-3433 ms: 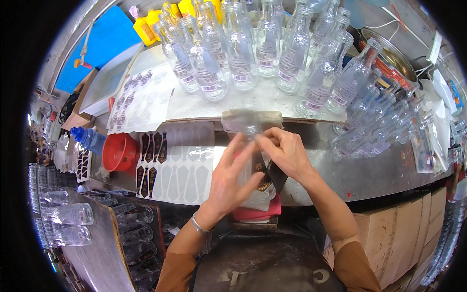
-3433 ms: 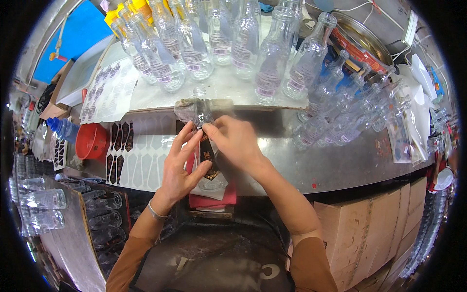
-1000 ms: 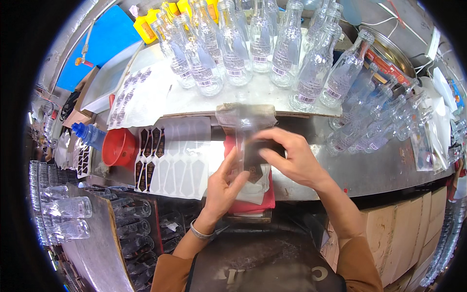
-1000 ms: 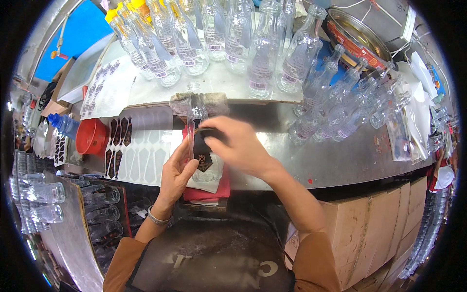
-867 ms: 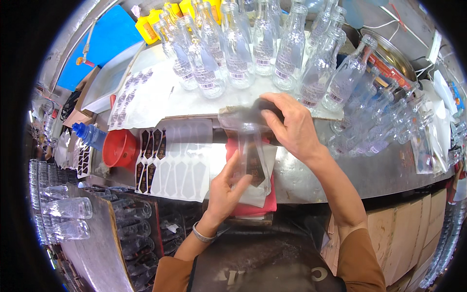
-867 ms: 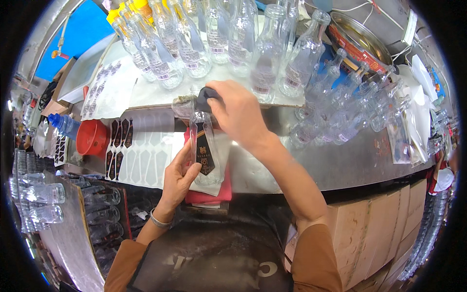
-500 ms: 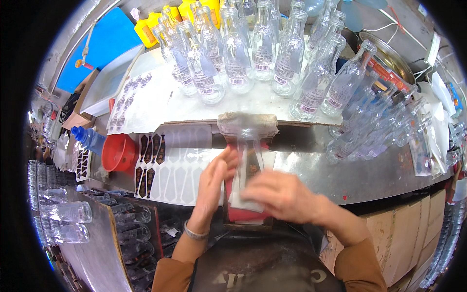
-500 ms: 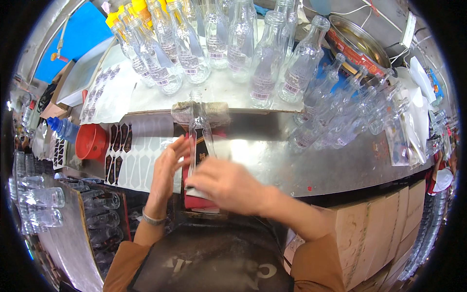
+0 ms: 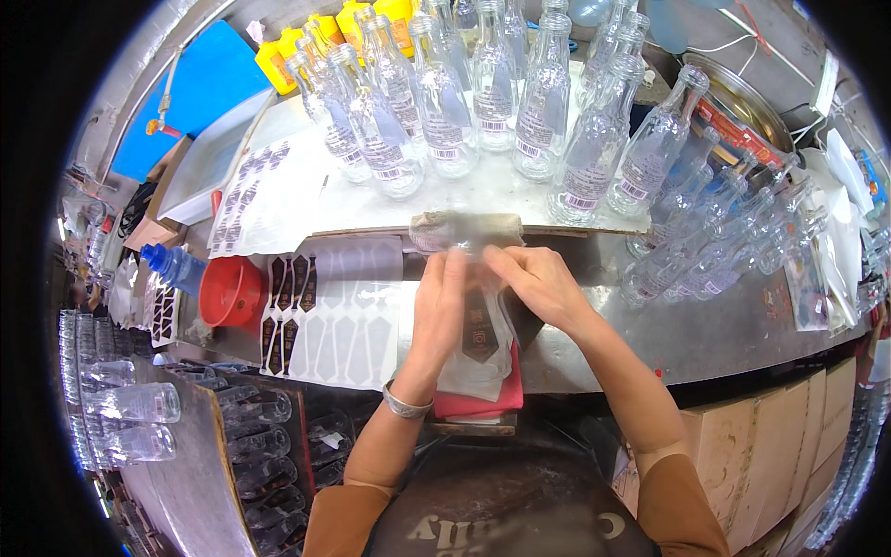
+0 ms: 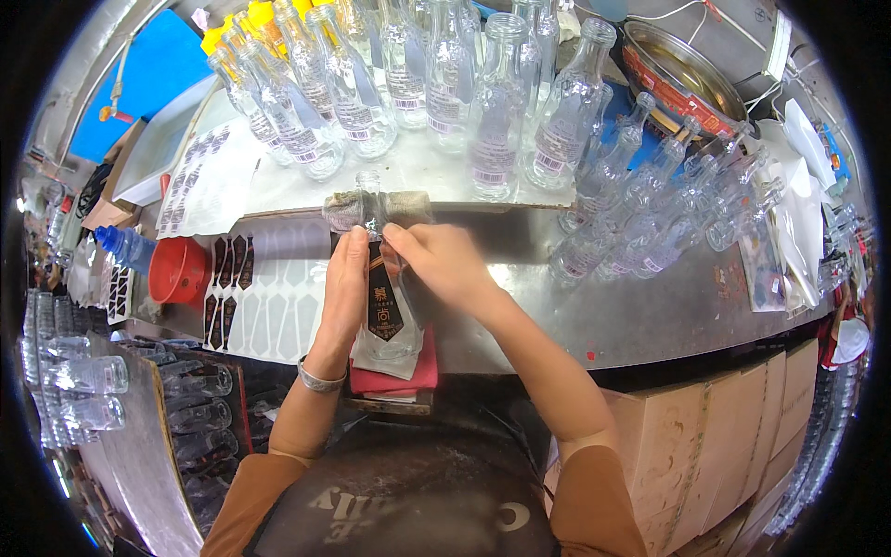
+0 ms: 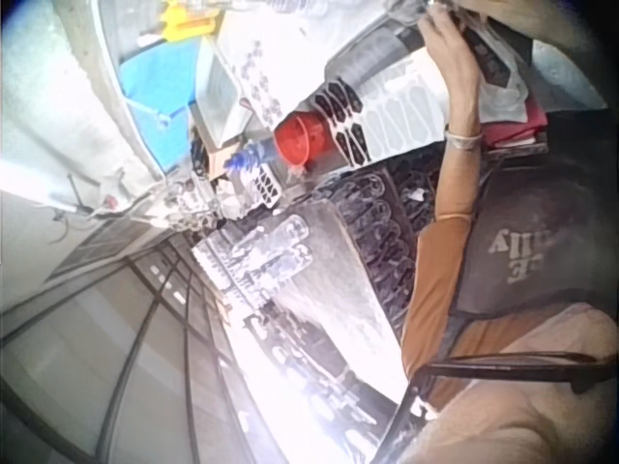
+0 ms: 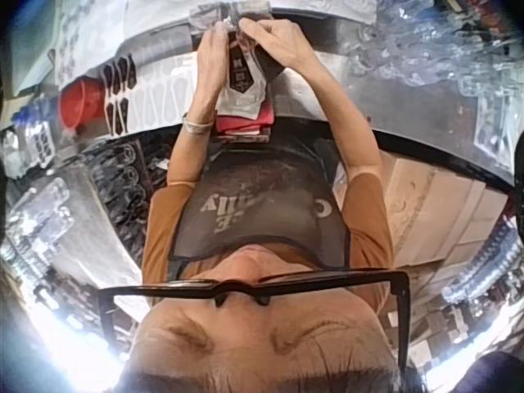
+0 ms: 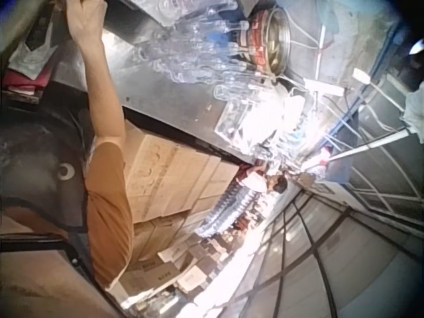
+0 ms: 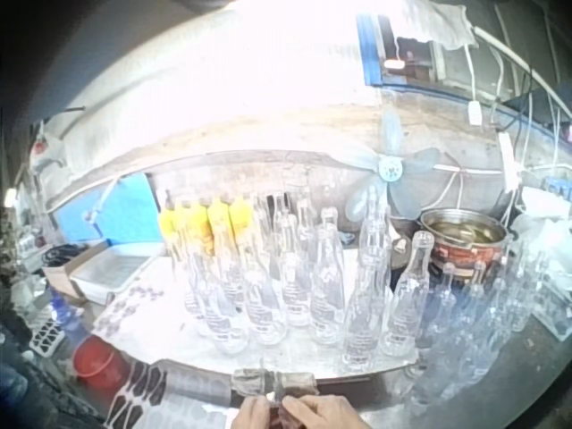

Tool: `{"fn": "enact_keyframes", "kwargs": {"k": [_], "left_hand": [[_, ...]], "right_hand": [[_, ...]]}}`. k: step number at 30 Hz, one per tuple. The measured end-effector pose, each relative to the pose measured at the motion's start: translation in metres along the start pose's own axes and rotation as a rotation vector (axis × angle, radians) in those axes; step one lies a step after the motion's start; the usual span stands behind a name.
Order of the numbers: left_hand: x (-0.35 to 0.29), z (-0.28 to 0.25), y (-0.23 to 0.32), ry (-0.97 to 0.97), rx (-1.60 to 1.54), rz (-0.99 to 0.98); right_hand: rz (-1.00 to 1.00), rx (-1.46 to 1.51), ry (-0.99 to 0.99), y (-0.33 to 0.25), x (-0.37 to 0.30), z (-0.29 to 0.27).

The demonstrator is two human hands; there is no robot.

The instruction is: The person repeatedly picks clear plastic bottles, places each into a clear plastic sleeve, and applies a printed label to the sleeve using a handheld applicator. The labeled bottles are set aside on the counter. The process is repeated for multiple bottles in a continuous sequence.

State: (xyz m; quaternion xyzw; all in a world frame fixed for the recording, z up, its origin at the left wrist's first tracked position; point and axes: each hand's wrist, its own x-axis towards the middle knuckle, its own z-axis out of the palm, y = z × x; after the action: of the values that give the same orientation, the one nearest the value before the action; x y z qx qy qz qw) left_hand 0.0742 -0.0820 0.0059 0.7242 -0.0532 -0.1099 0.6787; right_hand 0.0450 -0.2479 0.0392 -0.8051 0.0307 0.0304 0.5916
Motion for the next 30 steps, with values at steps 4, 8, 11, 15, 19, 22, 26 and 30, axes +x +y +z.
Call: {"fn": "enact_keyframes", "kwargs": {"k": [4, 8, 11, 15, 19, 22, 26, 30], "left_hand": [[0.001, 0.002, -0.006, -0.028, -0.173, 0.021], [-0.001, 0.0, -0.002, -0.024, -0.047, 0.037], [0.0, -0.001, -0.007, -0.021, -0.059, 0.045], [-0.001, 0.001, -0.005, -0.028, -0.115, 0.052], [0.002, -0.001, -0.007, -0.018, -0.056, 0.035], [0.004, -0.003, -0.005, -0.067, -0.221, -0.056], [0.017, -0.005, -0.001, -0.164, -0.231, -0.156], [0.015, -0.005, -0.007, -0.113, -0.104, -0.075]], "right_hand": [[0.032, -0.138, -0.034, -0.004, 0.013, 0.003], [0.025, -0.216, 0.019, -0.008, 0.013, 0.006], [0.002, -0.198, 0.046, -0.002, 0.014, 0.009], [0.034, -0.13, 0.013, 0.002, 0.018, 0.007], [0.051, -0.201, 0.002, 0.0, 0.02, 0.009], [0.116, -0.124, -0.029, -0.005, 0.017, 0.003], [0.108, 0.153, 0.017, 0.022, 0.01, -0.01], [0.118, 0.445, 0.126, 0.023, -0.024, -0.02]]}}
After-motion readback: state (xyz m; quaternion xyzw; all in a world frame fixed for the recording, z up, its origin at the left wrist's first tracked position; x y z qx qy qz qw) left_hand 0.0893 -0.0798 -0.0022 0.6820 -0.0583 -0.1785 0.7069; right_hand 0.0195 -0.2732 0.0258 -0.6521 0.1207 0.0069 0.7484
